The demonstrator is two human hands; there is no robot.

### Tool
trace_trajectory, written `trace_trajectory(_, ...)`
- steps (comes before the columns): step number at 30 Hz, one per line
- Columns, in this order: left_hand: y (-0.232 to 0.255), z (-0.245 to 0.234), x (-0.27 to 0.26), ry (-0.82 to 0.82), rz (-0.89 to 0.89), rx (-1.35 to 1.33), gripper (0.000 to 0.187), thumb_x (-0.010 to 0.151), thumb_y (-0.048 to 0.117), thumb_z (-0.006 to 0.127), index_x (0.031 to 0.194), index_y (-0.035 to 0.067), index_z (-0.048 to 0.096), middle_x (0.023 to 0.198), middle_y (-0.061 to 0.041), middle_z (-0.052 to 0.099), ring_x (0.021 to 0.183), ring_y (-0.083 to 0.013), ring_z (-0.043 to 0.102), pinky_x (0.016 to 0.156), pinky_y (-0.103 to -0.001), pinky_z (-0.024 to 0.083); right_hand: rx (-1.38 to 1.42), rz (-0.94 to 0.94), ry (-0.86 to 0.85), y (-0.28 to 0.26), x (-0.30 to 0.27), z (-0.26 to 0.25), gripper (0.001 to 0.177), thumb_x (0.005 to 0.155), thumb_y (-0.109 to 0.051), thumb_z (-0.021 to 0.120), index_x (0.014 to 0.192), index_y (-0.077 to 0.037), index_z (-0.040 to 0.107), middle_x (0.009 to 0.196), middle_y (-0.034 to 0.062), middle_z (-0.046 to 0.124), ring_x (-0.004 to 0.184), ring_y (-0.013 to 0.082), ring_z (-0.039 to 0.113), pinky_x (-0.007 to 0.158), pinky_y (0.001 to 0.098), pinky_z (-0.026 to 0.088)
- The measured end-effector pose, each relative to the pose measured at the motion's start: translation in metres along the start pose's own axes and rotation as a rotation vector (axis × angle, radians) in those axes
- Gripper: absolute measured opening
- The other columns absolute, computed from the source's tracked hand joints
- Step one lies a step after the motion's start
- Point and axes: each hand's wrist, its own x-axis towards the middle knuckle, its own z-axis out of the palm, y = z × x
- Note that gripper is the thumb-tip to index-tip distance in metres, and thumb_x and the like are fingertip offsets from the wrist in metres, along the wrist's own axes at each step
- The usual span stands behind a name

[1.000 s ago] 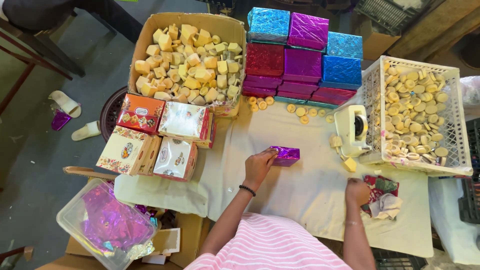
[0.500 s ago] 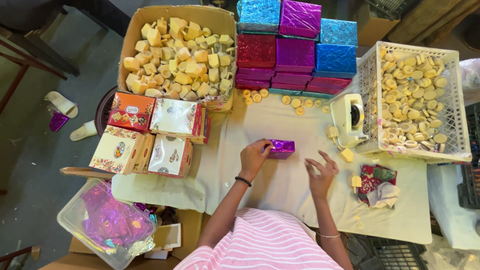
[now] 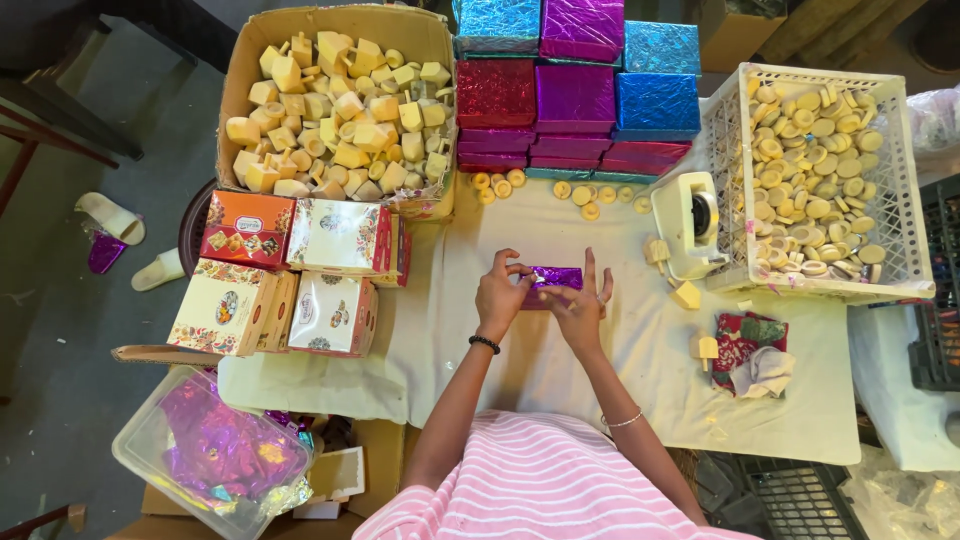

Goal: The person wraps a small rectangular box with shiny purple foil paper. They fold the edges and corners, then use a tape dispenser to secure the wrapping. Finally, they place the wrapped box on a stack of other wrapped boxes.

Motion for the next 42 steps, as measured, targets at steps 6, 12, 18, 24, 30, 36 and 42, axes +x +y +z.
trace_trajectory(6,-0.001,0.000,0.003,-0.013,-0.020,0.005,0.050,0.081,0.027,0.080,0.125,0.020,0.055,0.097,0.008,0.080,0.085,-0.0247,0.075,0.070,-0.040,0.056,-0.012,0.038,0.016,-0.002,0.013,0.007,0.021,0.080,-0.029,0.088,0.101,-0.029,0.085,0.173,-0.0038,0.016,0.155,0.0438,0.001,0.116,0.0542,0.021)
trace_trajectory(12,-0.003,-0.001,0.001,-0.024,-0.032,-0.011,0.052,0.081,0.028,0.080,0.126,0.020,0.056,0.097,0.008,0.081,0.083,-0.0242,0.076,0.071,-0.039,0.056,-0.036,0.014,0.074,0.009,0.015,0.017,0.022,0.078,-0.026,0.088,0.099,-0.031,0.085,0.173,-0.0077,0.020,0.155,0.0412,0.009,0.116,0.0488,0.024)
trace_trajectory(18,0.001,-0.005,-0.005,-0.016,-0.043,-0.015,0.053,0.081,0.028,0.081,0.127,0.019,0.057,0.097,0.007,0.081,0.083,-0.0226,0.075,0.071,-0.037,0.056,-0.107,-0.054,0.133,0.005,0.012,0.016,0.023,0.075,-0.025,0.089,0.098,-0.031,0.085,0.171,-0.0018,0.022,0.150,0.0423,0.015,0.117,0.0522,0.019)
trace_trajectory(24,0.005,-0.007,-0.005,-0.028,-0.068,-0.007,0.054,0.081,0.028,0.080,0.129,0.020,0.056,0.098,0.007,0.080,0.082,-0.0225,0.075,0.070,-0.037,0.056,-0.167,-0.019,0.138,-0.006,0.009,0.013,0.032,0.075,-0.025,0.090,0.106,-0.033,0.085,0.169,0.0019,0.029,0.146,0.0384,0.022,0.111,0.0499,0.024)
trace_trajectory(30,0.000,-0.005,-0.006,-0.007,-0.045,-0.027,0.053,0.080,0.028,0.081,0.128,0.020,0.059,0.097,0.008,0.081,0.083,-0.0213,0.075,0.071,-0.037,0.056,-0.054,-0.007,0.135,-0.002,0.018,0.014,0.058,0.067,-0.031,0.090,0.123,-0.032,0.076,0.167,0.0086,0.035,0.137,0.0313,0.036,0.105,0.0431,0.037)
trace_trajectory(36,-0.002,-0.004,-0.009,-0.007,-0.058,-0.038,0.053,0.082,0.027,0.080,0.130,0.022,0.059,0.097,0.008,0.080,0.082,-0.0211,0.075,0.070,-0.037,0.056,-0.046,0.013,0.163,-0.003,0.021,0.019,0.048,0.070,-0.029,0.092,0.117,-0.031,0.079,0.162,0.0061,0.043,0.140,0.0332,0.036,0.109,0.0494,0.031)
trace_trajectory(42,0.004,-0.009,-0.015,-0.018,-0.092,-0.044,0.053,0.084,0.026,0.079,0.132,0.022,0.058,0.096,0.009,0.080,0.076,-0.0214,0.074,0.068,-0.037,0.054,-0.082,0.150,0.150,-0.009,0.031,0.023,0.029,0.078,-0.030,0.086,0.107,-0.028,0.082,0.152,0.0035,0.051,0.135,0.0299,0.042,0.108,0.0484,0.030)
